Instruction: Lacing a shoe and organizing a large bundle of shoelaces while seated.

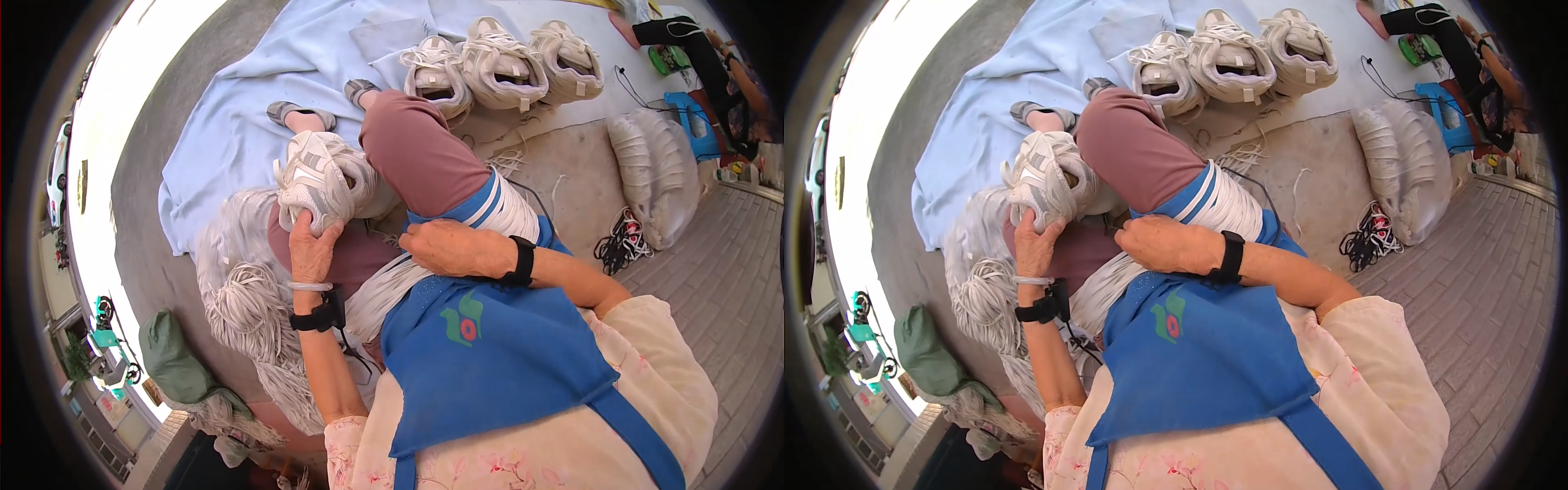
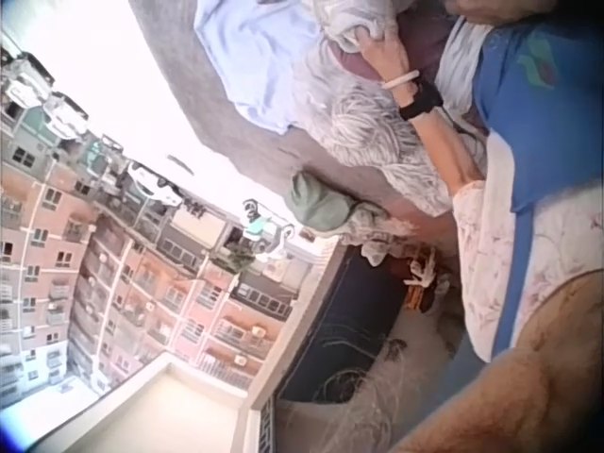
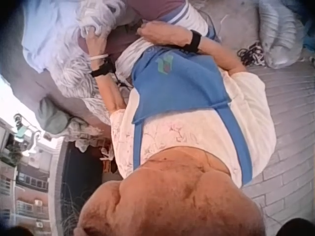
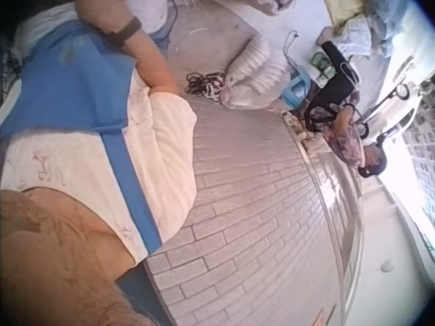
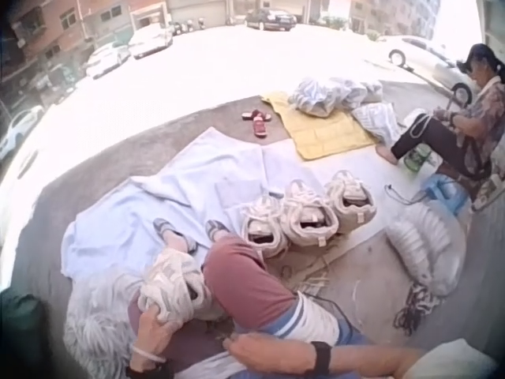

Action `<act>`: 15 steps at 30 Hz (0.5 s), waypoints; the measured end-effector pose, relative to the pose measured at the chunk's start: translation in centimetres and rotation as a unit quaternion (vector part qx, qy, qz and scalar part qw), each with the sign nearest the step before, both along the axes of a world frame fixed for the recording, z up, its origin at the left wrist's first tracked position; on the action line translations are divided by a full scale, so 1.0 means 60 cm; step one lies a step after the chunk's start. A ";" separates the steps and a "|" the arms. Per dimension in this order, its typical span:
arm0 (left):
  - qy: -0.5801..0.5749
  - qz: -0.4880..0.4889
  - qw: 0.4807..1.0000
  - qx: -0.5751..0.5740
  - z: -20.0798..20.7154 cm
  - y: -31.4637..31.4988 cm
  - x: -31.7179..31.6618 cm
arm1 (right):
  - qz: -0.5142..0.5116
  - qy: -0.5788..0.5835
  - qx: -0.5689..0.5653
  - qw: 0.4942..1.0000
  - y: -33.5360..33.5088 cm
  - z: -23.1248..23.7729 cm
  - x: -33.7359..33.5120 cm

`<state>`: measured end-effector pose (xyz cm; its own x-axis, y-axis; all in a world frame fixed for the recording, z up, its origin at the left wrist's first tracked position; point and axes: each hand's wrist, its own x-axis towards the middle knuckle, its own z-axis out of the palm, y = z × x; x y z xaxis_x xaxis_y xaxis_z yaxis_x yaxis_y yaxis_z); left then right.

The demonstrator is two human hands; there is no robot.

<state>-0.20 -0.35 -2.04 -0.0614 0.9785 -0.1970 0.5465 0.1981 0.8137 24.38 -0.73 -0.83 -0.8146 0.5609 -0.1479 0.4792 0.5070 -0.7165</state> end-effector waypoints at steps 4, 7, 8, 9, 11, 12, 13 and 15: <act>-0.073 0.042 0.996 -0.044 0.006 -0.021 -0.011 | 0.035 -0.019 -0.020 0.999 0.001 -0.011 -0.002; -0.048 0.011 0.994 -0.094 -0.010 -0.023 -0.019 | 0.045 -0.025 -0.037 0.998 0.006 -0.009 -0.005; -0.047 0.008 0.994 -0.094 -0.010 -0.019 -0.014 | 0.043 -0.024 -0.037 0.998 0.005 -0.012 -0.005; 0.001 -0.046 0.997 -0.065 -0.010 -0.017 -0.004 | 0.032 0.005 -0.034 0.999 0.002 -0.015 -0.006; 0.124 -0.128 0.984 -0.017 -0.006 -0.018 0.025 | 0.026 0.034 -0.031 0.999 0.003 -0.018 -0.008; 0.124 -0.128 0.984 -0.017 -0.010 -0.017 0.038 | 0.025 0.036 -0.030 0.999 0.004 -0.018 -0.008; 0.198 -0.127 0.972 -0.009 -0.014 -0.018 0.046 | 0.029 0.040 -0.030 0.998 0.005 -0.016 -0.010; 0.265 -0.107 0.956 0.065 -0.036 -0.020 0.042 | 0.037 0.040 -0.032 0.998 0.004 -0.013 -0.017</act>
